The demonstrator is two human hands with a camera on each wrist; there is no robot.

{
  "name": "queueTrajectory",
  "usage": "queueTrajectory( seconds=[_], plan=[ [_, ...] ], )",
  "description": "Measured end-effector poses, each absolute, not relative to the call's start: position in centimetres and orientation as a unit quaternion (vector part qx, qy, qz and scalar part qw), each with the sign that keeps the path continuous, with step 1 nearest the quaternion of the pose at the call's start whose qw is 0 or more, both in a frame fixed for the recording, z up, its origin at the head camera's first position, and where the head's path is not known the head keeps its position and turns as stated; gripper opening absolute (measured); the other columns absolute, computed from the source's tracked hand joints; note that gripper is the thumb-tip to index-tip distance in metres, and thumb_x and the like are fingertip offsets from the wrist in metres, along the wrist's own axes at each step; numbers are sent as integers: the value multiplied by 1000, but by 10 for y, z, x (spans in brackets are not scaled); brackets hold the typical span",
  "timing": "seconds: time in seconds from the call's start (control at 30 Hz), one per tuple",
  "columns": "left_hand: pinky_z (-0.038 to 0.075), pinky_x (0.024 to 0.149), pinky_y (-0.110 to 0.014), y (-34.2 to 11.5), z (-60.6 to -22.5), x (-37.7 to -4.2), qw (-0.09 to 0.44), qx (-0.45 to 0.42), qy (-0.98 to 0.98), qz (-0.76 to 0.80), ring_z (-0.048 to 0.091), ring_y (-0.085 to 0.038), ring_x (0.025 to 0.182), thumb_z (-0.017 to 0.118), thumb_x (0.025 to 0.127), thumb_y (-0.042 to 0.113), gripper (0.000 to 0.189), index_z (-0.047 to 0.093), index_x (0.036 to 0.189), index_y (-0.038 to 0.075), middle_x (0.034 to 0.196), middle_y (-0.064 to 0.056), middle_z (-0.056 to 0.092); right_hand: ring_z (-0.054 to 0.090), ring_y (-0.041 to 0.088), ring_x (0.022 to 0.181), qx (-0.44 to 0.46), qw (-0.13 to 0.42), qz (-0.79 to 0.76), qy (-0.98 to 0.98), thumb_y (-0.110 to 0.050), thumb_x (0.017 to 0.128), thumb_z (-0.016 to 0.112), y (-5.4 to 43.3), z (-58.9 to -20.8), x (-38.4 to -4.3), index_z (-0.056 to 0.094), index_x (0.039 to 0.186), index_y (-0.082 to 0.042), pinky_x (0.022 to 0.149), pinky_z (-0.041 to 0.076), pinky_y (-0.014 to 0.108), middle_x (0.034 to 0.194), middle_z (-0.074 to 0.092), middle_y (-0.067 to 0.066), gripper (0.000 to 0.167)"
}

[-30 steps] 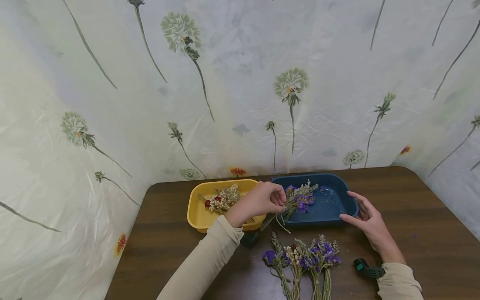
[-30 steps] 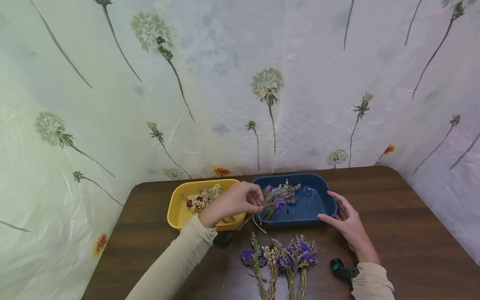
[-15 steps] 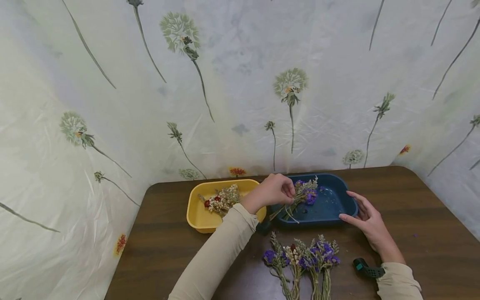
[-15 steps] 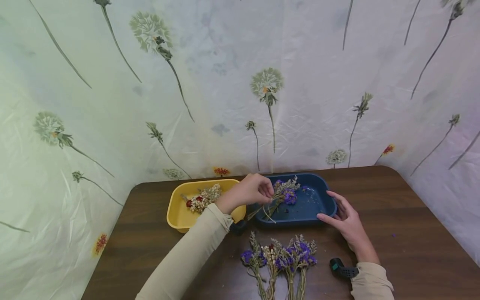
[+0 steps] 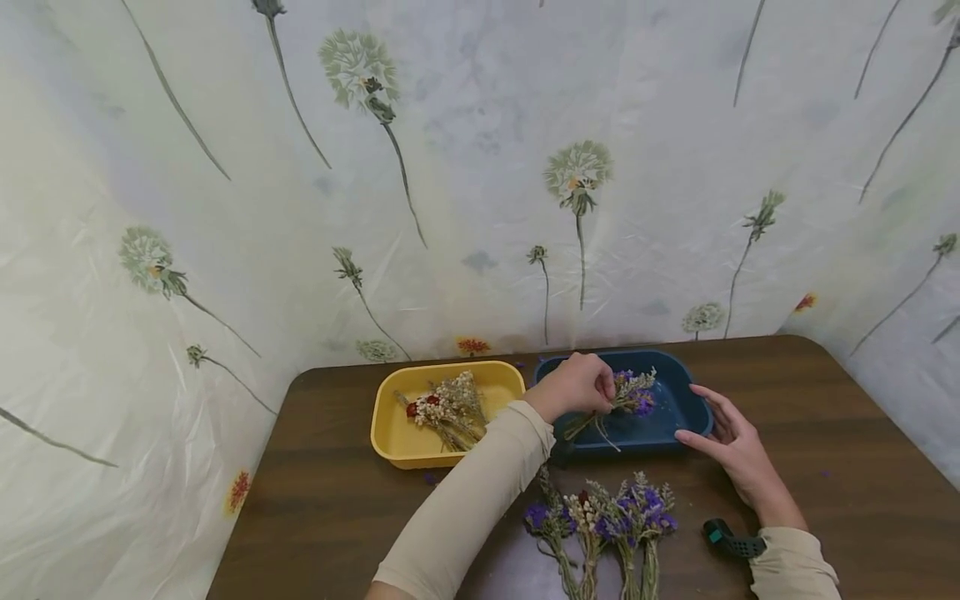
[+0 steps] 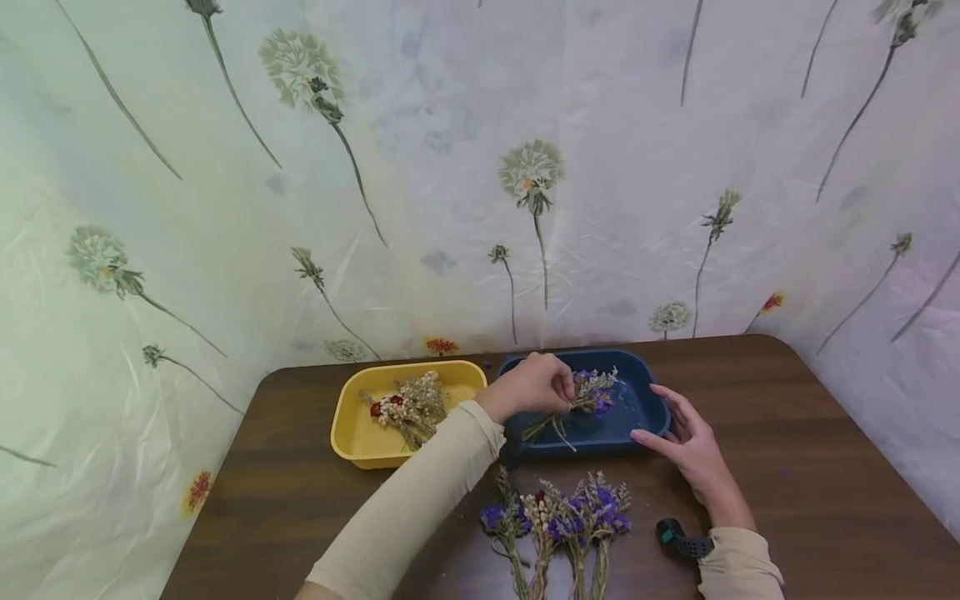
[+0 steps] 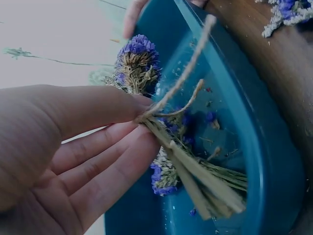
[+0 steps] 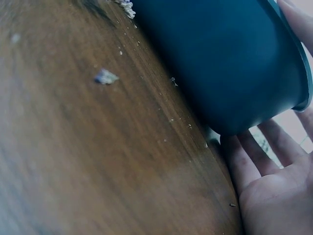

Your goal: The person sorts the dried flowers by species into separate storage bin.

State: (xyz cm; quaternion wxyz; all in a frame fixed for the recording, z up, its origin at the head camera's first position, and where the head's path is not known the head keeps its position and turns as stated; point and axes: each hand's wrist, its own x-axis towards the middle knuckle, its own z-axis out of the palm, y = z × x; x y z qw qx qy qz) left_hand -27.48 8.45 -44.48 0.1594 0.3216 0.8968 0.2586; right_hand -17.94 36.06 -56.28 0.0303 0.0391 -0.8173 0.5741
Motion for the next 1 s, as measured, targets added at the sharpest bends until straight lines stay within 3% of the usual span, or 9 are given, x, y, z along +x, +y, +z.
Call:
queueTrajectory(
  seconds=[0.37,0.67,0.8,1.0],
  plan=[
    [51,61,-18,95,-452,-286,170,279,913,245,63,-8,66,79,90,10,7,74,88,14,83,5,70,15,17,162,38,34,574,-817,-15,101,67,356,-561,-180,27,164,-25,100,28,-4,175,17,1,75],
    [47,56,-24,109,-460,-287,185,266,923,210,59,-11,59,76,91,6,20,69,74,14,70,5,63,26,5,156,28,36,567,-823,-17,101,68,357,-560,-179,29,164,-25,100,31,-3,174,19,5,75],
    [50,58,-23,113,-462,-284,191,262,921,216,66,-11,64,79,90,8,18,69,77,15,77,7,64,30,-2,150,27,37,570,-821,-16,101,68,358,-560,-179,29,164,-25,99,33,-2,174,21,4,75],
    [53,60,-23,118,-465,-280,207,250,916,234,70,-13,70,81,89,10,14,70,82,16,83,8,65,28,7,155,23,33,568,-822,-18,101,68,359,-561,-178,29,164,-26,99,33,-2,174,20,6,75]
  ],
)
